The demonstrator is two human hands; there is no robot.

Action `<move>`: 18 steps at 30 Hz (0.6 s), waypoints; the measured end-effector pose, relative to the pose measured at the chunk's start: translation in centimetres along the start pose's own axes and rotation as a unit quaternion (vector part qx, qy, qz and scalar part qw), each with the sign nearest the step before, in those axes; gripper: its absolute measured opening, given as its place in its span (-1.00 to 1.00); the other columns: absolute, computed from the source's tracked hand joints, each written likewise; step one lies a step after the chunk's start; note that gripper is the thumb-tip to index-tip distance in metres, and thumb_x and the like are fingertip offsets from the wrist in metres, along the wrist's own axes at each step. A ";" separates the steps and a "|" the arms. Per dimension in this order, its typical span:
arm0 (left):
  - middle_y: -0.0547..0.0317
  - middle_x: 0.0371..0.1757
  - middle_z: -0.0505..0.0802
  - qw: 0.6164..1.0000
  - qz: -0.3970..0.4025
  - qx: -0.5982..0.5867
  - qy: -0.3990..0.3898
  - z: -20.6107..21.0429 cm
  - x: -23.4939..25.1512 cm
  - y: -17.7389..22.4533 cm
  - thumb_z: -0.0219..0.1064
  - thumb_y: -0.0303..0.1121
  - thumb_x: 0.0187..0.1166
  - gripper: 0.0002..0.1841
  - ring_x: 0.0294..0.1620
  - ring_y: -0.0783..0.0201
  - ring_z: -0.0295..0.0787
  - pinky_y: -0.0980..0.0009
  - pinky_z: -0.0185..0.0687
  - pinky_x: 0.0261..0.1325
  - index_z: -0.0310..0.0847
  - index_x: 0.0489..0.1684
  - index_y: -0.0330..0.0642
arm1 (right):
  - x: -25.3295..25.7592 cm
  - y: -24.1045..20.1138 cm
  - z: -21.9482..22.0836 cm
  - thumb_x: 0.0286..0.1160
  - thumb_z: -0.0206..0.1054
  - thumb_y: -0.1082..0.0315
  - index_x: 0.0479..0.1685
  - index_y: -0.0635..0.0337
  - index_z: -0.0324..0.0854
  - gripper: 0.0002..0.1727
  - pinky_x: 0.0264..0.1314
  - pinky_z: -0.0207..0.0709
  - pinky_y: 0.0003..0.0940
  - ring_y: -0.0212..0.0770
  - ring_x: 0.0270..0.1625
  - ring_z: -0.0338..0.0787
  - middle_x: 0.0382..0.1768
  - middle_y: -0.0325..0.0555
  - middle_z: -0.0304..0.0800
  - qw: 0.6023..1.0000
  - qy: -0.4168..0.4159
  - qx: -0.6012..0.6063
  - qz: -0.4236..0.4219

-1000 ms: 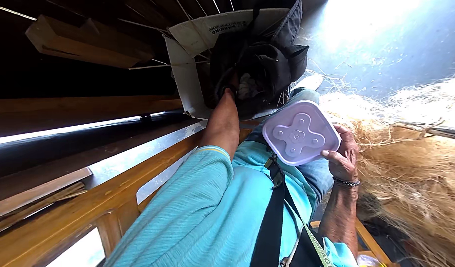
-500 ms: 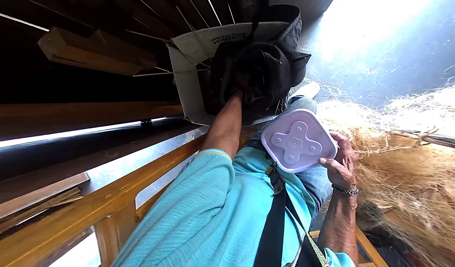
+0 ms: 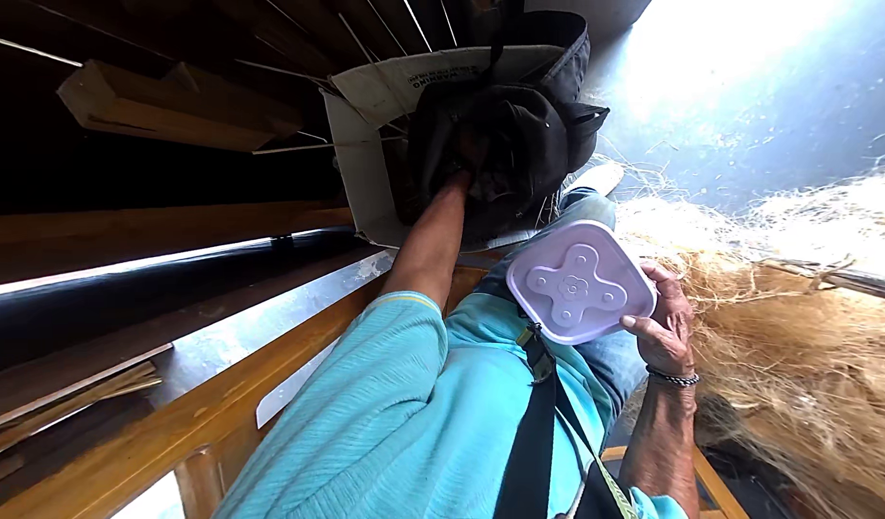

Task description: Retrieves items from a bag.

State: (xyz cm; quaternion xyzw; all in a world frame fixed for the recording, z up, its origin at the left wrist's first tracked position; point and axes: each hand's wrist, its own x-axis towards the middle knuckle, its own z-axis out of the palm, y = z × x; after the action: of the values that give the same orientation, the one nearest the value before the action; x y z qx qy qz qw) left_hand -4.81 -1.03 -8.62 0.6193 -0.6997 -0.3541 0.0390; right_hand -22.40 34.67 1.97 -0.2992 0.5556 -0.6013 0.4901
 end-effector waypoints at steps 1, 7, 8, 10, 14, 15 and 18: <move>-0.40 0.40 0.71 0.999 0.012 0.040 -0.001 0.1 -0.4 0.7 0.23 -0.28 0.69 -0.53 0.55 -0.15 0.57 0.09 0.30 0.68 0.57 0.38 -0.53 | 0.0 0.0 0.0 0.11 0.63 0.14 0.51 0.29 0.35 -0.11 0.39 0.67 -0.28 -0.22 0.30 0.75 0.32 -0.11 0.70 1.000 -0.002 0.001 -0.001; -0.45 0.41 0.68 0.981 0.033 0.162 -0.100 0.8 -0.8 3.3 0.27 -0.17 0.64 -0.47 0.54 -0.30 0.54 -0.13 0.36 0.59 0.59 0.33 -0.52 | 0.0 -0.1 0.1 0.10 0.63 0.16 0.50 0.29 0.34 -0.12 0.38 0.68 -0.29 -0.22 0.29 0.76 0.32 -0.12 0.70 1.000 -0.001 0.007 0.003; -0.42 0.40 0.69 0.978 0.045 0.177 -0.105 2.0 0.1 1.9 0.31 -0.19 0.63 -0.50 0.52 -0.29 0.55 -0.15 0.39 0.56 0.59 0.33 -0.49 | 0.0 -0.1 0.0 0.10 0.63 0.16 0.50 0.29 0.34 -0.12 0.37 0.68 -0.29 -0.23 0.29 0.76 0.32 -0.13 0.71 1.000 -0.002 0.006 0.004; -0.38 0.34 0.72 0.976 0.075 0.190 -0.076 4.8 1.4 -1.4 0.40 -0.21 0.55 -0.52 0.43 -0.28 0.62 -0.19 0.48 0.47 0.62 0.29 -0.42 | -0.1 -0.1 0.1 0.11 0.63 0.17 0.50 0.29 0.34 -0.12 0.38 0.68 -0.29 -0.22 0.30 0.75 0.32 -0.12 0.70 1.000 -0.001 0.008 0.002; -0.32 0.43 0.70 0.982 0.050 0.158 -0.095 -0.7 -2.2 4.2 0.30 -0.20 0.66 -0.52 0.54 -0.18 0.56 -0.05 0.34 0.60 0.62 0.38 -0.41 | 0.0 -0.2 0.2 0.09 0.63 0.15 0.50 0.27 0.34 -0.12 0.37 0.68 -0.32 -0.24 0.30 0.75 0.32 -0.14 0.69 1.000 0.002 -0.001 0.003; -0.30 0.51 0.65 0.977 0.034 0.164 -0.130 -2.7 -2.9 6.1 0.25 -0.24 0.72 -0.54 0.61 -0.17 0.49 -0.04 0.27 0.67 0.58 0.45 -0.39 | 0.0 -0.3 0.2 0.09 0.64 0.14 0.50 0.27 0.33 -0.11 0.37 0.68 -0.33 -0.26 0.30 0.75 0.32 -0.16 0.69 1.000 0.003 -0.005 0.005; -0.25 0.72 0.45 0.965 0.029 0.192 -0.177 -4.7 -2.9 8.6 0.07 -0.33 0.82 -0.51 0.80 -0.15 0.23 0.00 -0.01 0.82 0.36 0.67 -0.37 | 0.2 -0.5 0.4 0.08 0.64 0.12 0.50 0.27 0.33 -0.10 0.36 0.67 -0.34 -0.28 0.30 0.74 0.31 -0.19 0.68 1.000 0.006 -0.009 0.009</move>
State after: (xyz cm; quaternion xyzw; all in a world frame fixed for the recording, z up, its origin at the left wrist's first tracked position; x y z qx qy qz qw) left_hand -9.01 -0.67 0.73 0.5221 -0.7676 -0.3164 -0.1951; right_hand -22.23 34.31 2.50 -0.2956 0.5666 -0.5935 0.4892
